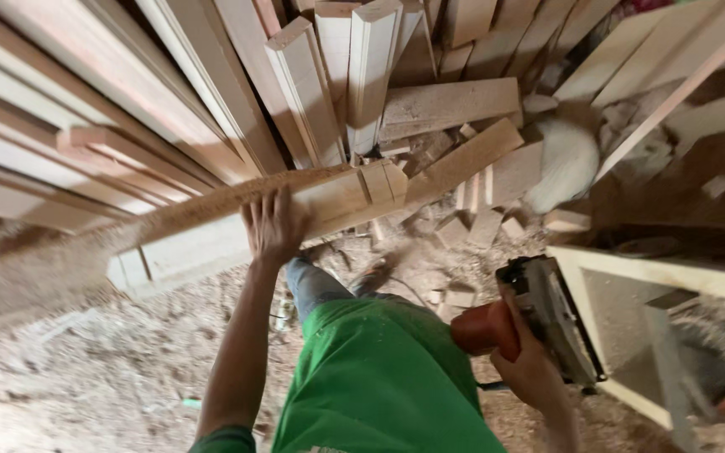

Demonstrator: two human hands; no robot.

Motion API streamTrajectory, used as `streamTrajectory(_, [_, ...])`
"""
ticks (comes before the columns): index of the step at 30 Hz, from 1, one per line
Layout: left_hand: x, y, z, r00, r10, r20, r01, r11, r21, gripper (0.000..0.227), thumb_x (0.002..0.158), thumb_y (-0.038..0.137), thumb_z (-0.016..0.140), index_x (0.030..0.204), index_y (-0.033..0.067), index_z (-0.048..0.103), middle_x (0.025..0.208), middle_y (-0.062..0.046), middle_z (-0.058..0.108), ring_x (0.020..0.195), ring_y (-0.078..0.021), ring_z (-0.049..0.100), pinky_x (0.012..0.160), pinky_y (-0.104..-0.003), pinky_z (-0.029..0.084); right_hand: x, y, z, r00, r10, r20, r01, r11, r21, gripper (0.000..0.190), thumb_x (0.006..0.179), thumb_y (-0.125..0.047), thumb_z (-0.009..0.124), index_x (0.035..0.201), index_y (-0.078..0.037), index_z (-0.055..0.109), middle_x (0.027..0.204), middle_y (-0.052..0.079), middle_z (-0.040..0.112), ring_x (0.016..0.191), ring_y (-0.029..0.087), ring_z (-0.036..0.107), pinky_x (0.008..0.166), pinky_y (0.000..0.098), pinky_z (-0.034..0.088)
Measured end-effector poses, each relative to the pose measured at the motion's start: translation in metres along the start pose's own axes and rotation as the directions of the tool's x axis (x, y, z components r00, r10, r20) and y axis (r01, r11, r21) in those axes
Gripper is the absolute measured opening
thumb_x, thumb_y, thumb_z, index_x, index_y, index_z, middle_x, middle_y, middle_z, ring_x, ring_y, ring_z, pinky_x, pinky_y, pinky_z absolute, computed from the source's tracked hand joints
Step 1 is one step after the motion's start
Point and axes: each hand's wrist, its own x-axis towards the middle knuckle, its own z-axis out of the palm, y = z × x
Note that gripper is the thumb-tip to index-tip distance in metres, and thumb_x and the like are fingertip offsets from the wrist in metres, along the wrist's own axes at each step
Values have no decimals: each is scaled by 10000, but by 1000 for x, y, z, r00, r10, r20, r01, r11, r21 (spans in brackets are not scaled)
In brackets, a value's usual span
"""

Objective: The person uses a circular saw to cut several pieces of wood one at a time. After each cut, the person sets the cut piece aside and picks up another piece to repeat the process.

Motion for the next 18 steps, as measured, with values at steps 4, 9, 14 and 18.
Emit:
streamTrajectory(4, [-24, -46, -24, 956, 210, 203, -248, 951, 183, 1267, 589, 769, 780, 1565, 176, 231, 1584, -199, 261, 1464, -424, 254, 1201, -654, 105, 3, -25, 19, 989, 114, -90, -111, 993, 33, 960, 806, -192, 681, 1633, -319, 209, 1484, 229, 516, 1376, 402, 506, 1055, 439, 418])
streamTrajectory(9, [-44, -135, -70, 934, 141, 327, -232, 938, 258, 1373, 499, 508, 948, 1611, 209, 200, 1588, -206, 307, 1486, -408, 272, 1258, -634, 153, 4, -60, 39, 938, 322, -131, -322, 946, 23, 999, 802, -224, 670, 1655, -381, 175, 1368, 250, 622, 1249, 452, 619, 998, 492, 502])
streamTrajectory(14, [-42, -157, -79, 910, 75, 407, -181, 956, 229, 1422, 410, 450, 988, 1614, 280, 252, 1479, -172, 424, 1350, -376, 398, 1180, -621, 270, 5, -91, 59, 925, 323, -202, -339, 939, -51, 970, 803, -266, 669, 1650, -370, 208, 1302, 281, 652, 1207, 515, 608, 980, 543, 514])
streamTrajectory(18, [-27, -146, -102, 926, 116, 359, -179, 973, 147, 1205, 539, 422, 879, 1587, 311, 295, 1371, -138, 442, 1245, -346, 418, 1118, -581, 332, 11, -108, 76, 909, 375, -184, -379, 925, 13, 956, 806, -277, 647, 1656, -348, 216, 1343, 271, 632, 1228, 499, 594, 976, 539, 503])
